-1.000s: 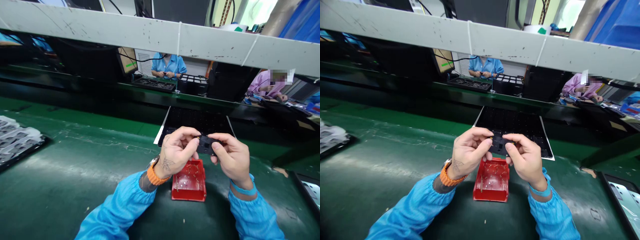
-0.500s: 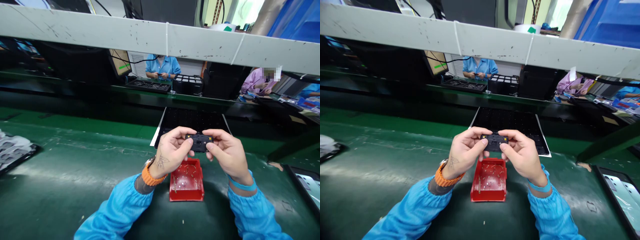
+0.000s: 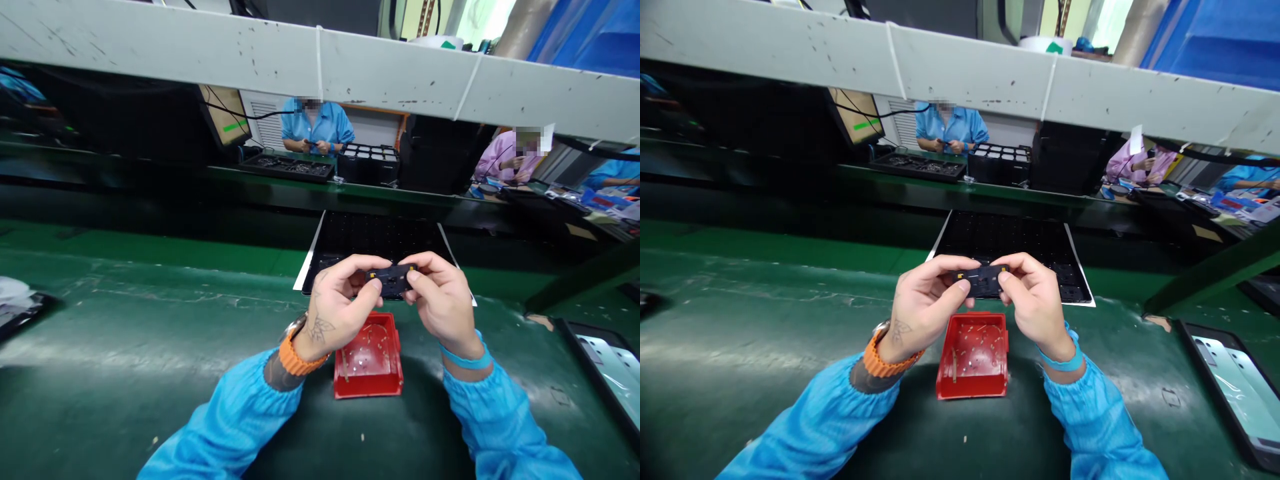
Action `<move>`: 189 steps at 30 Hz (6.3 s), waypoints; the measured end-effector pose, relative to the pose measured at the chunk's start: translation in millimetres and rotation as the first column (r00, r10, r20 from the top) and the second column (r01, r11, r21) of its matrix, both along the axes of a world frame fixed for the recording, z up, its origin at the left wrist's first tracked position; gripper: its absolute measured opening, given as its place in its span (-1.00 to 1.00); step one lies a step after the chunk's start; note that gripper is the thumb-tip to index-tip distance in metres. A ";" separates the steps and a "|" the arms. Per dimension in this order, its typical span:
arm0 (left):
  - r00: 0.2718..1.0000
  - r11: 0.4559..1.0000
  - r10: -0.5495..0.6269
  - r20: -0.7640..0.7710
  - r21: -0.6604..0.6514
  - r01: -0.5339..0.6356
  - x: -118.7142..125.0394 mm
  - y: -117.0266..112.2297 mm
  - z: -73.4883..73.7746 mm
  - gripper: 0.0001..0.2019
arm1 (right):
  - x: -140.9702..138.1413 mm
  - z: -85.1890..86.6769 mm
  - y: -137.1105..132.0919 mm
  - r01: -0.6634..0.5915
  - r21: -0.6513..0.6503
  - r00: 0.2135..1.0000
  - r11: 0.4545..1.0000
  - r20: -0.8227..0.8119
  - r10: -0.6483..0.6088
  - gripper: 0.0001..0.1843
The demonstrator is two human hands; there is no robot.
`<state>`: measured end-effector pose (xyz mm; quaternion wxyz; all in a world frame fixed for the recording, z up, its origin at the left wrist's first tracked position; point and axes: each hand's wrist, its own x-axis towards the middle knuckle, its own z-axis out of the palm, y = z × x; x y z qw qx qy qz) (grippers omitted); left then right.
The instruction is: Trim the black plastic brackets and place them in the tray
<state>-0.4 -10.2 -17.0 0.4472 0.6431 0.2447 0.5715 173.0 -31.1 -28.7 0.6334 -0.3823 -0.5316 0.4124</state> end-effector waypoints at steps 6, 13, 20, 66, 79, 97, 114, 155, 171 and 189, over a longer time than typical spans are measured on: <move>1.000 0.997 0.014 0.028 -0.070 -0.012 1.9 1.5 0.5 -0.83 | -1.2 1.9 -0.6 0.018 0.001 1.000 1.000 0.006 -0.018 -0.88; 0.999 0.990 0.015 0.028 -0.142 -0.011 2.1 3.4 0.2 -0.82 | 5.4 3.1 -0.5 0.005 -0.007 0.990 1.000 0.143 -0.004 -0.78; 1.000 0.997 -0.004 -0.012 -0.073 0.003 1.8 2.4 0.5 -0.76 | 2.5 0.1 -0.1 0.068 -0.025 0.986 0.997 0.152 -0.063 -0.80; 0.999 0.963 0.006 0.038 -0.270 0.005 6.1 7.9 1.4 -0.77 | 6.3 -1.1 -2.2 0.103 0.038 0.964 0.994 0.241 -0.109 -0.76; 0.999 0.966 -0.022 0.040 -0.257 0.031 7.4 4.6 -0.5 -0.78 | -3.3 -0.4 -1.6 0.171 0.021 0.970 0.985 0.173 -0.172 -0.84; 0.999 0.982 0.029 -0.013 -0.184 -0.031 6.2 6.7 0.2 -0.76 | -5.1 -11.3 10.0 0.036 -0.044 0.999 0.998 -0.015 -0.037 -0.83; 0.933 0.960 -0.218 0.286 -0.111 0.258 7.7 19.0 -27.1 -0.50 | -12.9 -0.9 11.4 -0.198 -0.194 0.975 0.961 -0.142 0.173 -0.65; 0.904 0.888 -0.424 0.060 -0.166 0.428 -19.8 28.0 -14.6 -0.49 | 16.0 19.5 -5.2 -0.202 -0.127 0.770 0.971 0.592 0.238 -0.80; 0.932 0.930 -0.360 -0.053 -0.098 0.354 -18.9 22.0 -10.7 -0.58 | 10.4 23.3 -6.9 -0.149 0.060 0.694 0.987 0.717 0.061 -0.81; 0.862 0.826 -0.482 0.159 -0.244 0.508 -21.5 25.3 -15.4 -0.47 | 12.6 26.4 -11.6 -0.254 -0.091 0.798 0.963 0.543 0.261 -0.79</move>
